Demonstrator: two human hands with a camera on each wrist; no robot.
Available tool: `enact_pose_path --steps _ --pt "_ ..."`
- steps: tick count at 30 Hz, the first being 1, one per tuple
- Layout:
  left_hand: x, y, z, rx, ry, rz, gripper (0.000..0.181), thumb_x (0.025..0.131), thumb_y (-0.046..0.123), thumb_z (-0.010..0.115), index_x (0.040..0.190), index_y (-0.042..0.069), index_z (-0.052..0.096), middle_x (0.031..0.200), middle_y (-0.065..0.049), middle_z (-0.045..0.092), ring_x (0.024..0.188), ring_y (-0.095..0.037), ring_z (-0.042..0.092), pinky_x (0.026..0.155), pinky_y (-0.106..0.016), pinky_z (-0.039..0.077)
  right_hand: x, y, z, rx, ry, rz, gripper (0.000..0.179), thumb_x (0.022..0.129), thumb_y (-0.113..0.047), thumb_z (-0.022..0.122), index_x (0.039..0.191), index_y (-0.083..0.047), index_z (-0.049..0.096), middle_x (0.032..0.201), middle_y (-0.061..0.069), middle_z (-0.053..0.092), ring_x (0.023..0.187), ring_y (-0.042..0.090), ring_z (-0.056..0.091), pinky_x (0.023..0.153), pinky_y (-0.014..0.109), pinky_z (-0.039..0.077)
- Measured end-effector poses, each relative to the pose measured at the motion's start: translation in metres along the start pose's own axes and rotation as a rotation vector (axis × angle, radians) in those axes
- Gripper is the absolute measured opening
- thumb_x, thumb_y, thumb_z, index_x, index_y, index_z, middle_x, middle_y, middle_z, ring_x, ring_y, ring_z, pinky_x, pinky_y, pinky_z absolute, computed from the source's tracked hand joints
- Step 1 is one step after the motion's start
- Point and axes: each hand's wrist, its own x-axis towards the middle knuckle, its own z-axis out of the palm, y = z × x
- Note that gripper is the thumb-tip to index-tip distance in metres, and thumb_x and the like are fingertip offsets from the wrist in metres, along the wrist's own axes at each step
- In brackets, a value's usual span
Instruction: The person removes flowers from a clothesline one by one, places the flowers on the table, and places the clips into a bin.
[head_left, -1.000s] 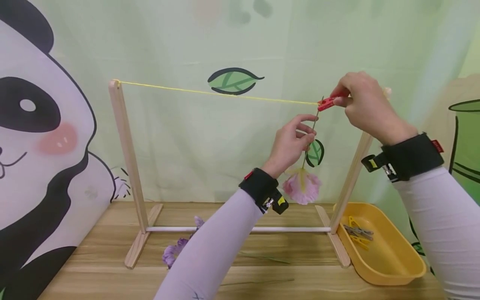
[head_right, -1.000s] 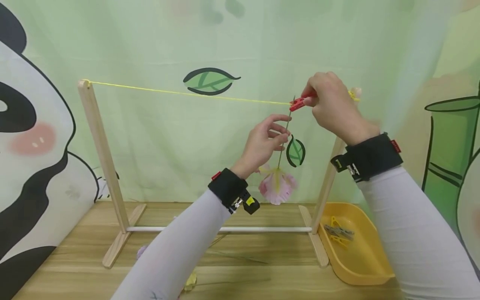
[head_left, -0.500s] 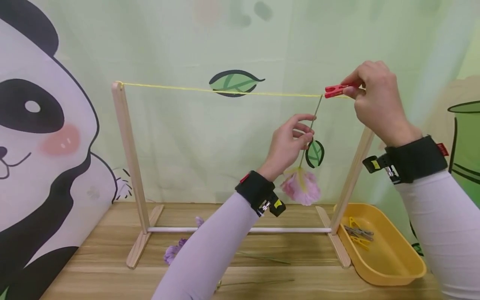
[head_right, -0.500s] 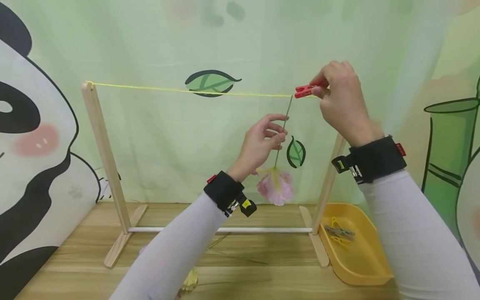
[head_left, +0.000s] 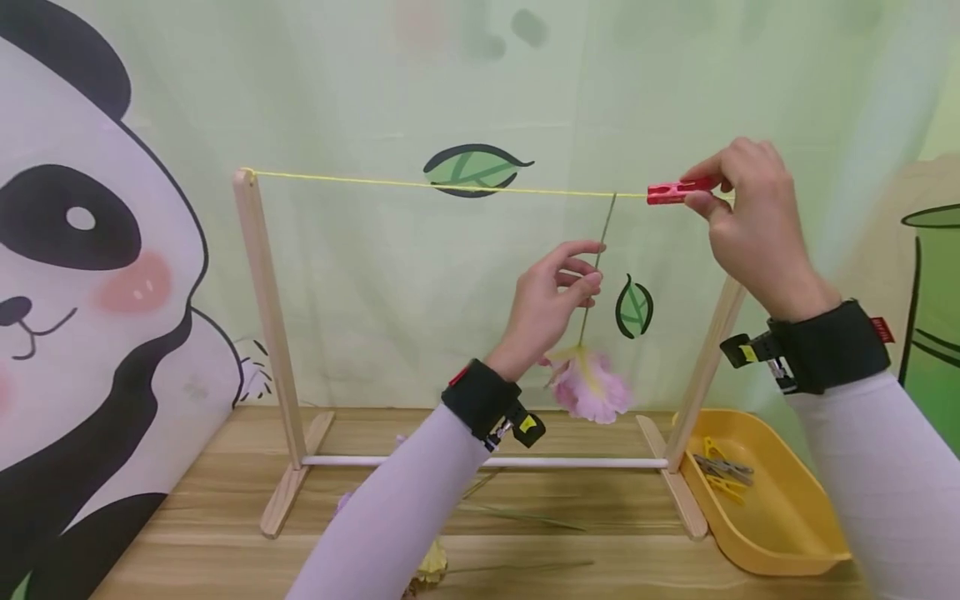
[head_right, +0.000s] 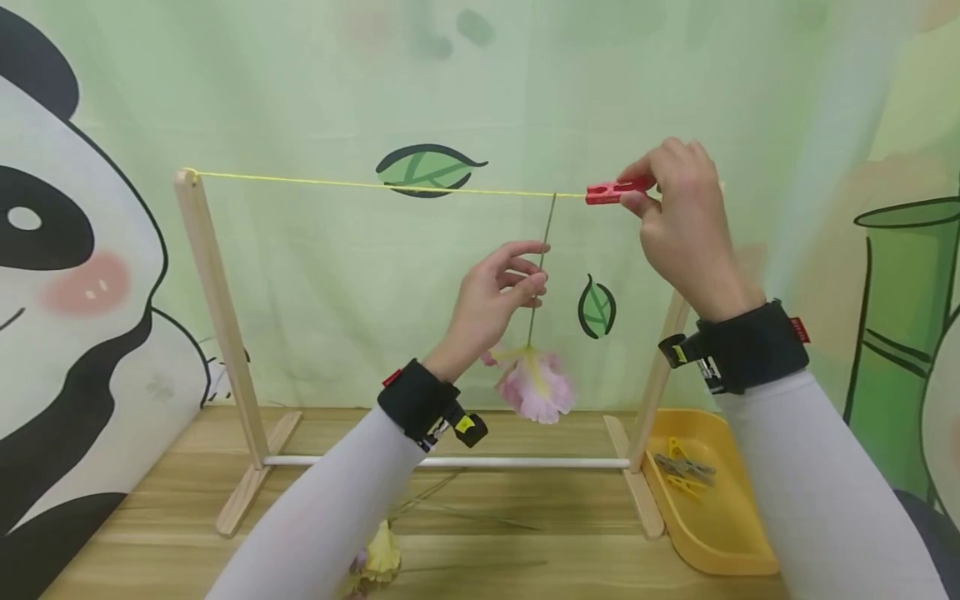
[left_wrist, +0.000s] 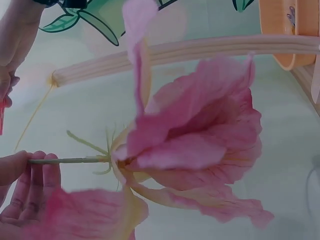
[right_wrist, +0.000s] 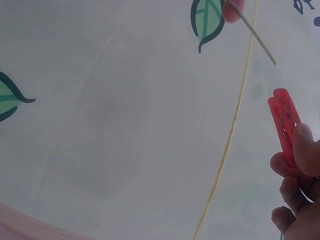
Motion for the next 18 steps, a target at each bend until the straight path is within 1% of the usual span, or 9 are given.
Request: enact_pose_path --steps 5,10,14,18 --pt "-0.011 -0.003 -0.014 0.007 0.001 -0.016 0.032 0.091 0.009 0.065 0.122 0.015 0.06 0.094 -0.011 0.064 0.078 -0.019 0.065 0.068 -0.028 0.059 -0.009 -0.003 0.003 0.032 0.014 0.005 0.018 0.087 -0.001 0.066 0.103 0.007 0.064 0.089 0.02 0.053 0.089 0.029 0.04 0.078 0.04 0.027" --pt "-0.024 -0.005 -0.028 0.035 -0.003 -0.008 0.031 0.092 0.009 0.064 0.122 0.016 0.061 0.094 -0.01 0.064 0.078 -0.019 0.064 0.067 -0.035 0.059 -0.018 -0.004 0.007 0.084 0.027 0.009 0.02 0.087 -0.003 0.066 0.106 0.006 0.064 0.089 0.019 0.051 0.09 0.029 0.04 0.081 0.044 0.027" --pt "-0.035 -0.005 -0.037 0.074 -0.007 -0.003 0.031 0.093 0.01 0.064 0.123 0.017 0.061 0.093 -0.009 0.064 0.077 -0.017 0.064 0.066 -0.036 0.059 -0.026 -0.003 0.009 0.091 0.029 0.019 0.025 0.087 -0.006 0.068 0.109 0.005 0.064 0.092 0.019 0.051 0.092 0.029 0.041 0.081 0.041 0.027" --pt "-0.051 0.007 -0.044 0.093 -0.012 -0.014 0.03 0.093 0.005 0.061 0.123 0.009 0.06 0.094 -0.016 0.064 0.076 -0.021 0.064 0.067 -0.044 0.059 -0.036 -0.001 0.01 0.094 0.039 0.03 0.03 0.085 -0.006 0.07 0.111 0.005 0.063 0.093 0.019 0.052 0.092 0.026 0.042 0.077 0.034 0.027"
